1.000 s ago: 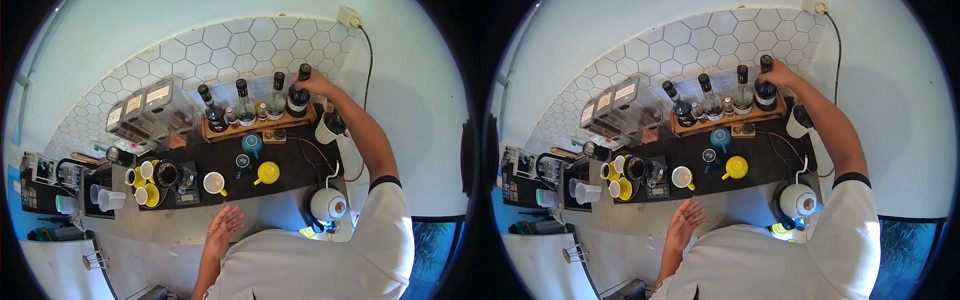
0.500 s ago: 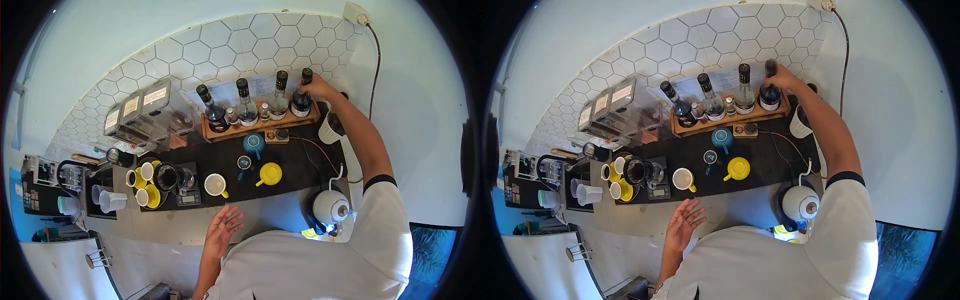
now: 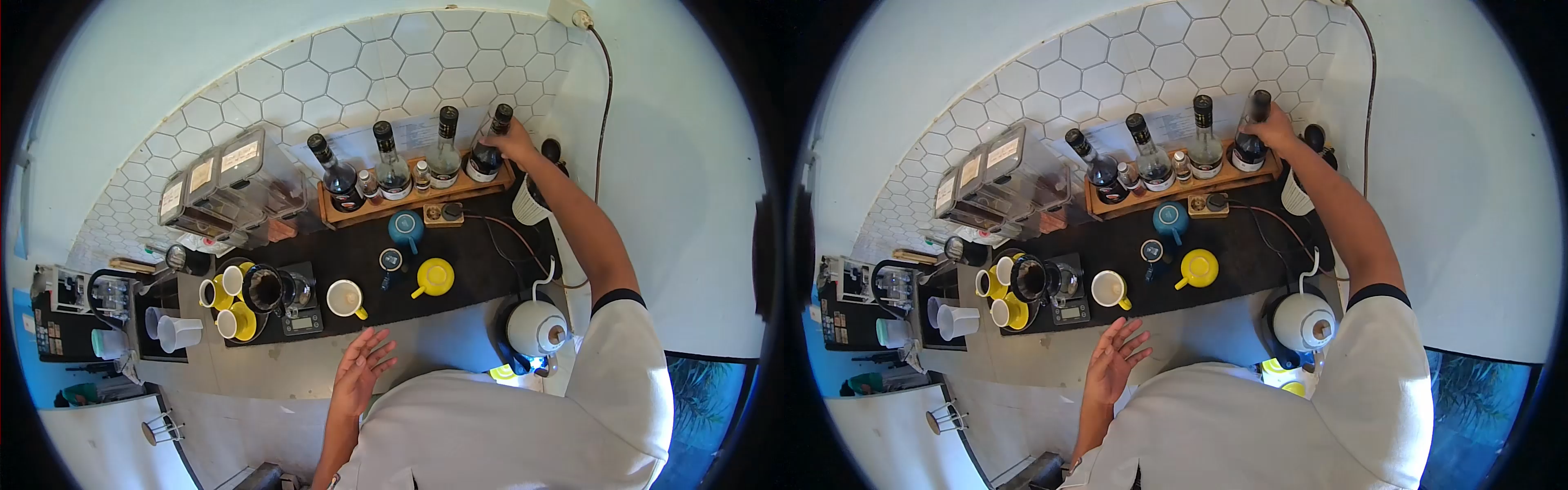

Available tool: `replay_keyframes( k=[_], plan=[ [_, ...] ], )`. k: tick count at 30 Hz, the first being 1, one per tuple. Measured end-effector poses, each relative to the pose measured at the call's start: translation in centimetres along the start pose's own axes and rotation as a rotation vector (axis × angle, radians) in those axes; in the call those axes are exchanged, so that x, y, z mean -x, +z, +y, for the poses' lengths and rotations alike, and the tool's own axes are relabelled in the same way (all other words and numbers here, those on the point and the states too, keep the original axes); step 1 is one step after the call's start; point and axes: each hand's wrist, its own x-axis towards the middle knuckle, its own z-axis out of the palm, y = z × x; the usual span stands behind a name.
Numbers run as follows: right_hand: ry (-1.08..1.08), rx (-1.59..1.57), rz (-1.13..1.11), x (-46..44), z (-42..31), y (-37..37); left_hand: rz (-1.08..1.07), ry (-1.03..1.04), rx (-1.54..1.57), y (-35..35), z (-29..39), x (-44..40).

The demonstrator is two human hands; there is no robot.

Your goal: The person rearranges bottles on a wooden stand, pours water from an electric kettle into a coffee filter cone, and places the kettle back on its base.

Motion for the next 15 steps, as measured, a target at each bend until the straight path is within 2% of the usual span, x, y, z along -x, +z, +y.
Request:
replay_keyframes(
  k=[1, 4, 11, 15],
  plan=[
    [-0.048, 0.052, 0.131, 0.7, -0.2, 0.3, -0.006, -0.004, -0.001, 0.1, 0.0, 0.0],
    [-0.104, 0.224, 0.176, 0.8, -0.1, 0.2, -0.011, -0.007, -0.023, 0.2, 0.0, 0.3],
    [-0.144, 0.28, 0.173, 0.8, 0.0, 0.6, -0.002, 0.022, 0.001, -0.6, -0.2, 1.7],
    [-0.216, 0.134, 0.095, -1.2, 1.4, 0.3, 0.013, 0.022, 0.01, -0.7, -0.3, 2.1]
  ],
)
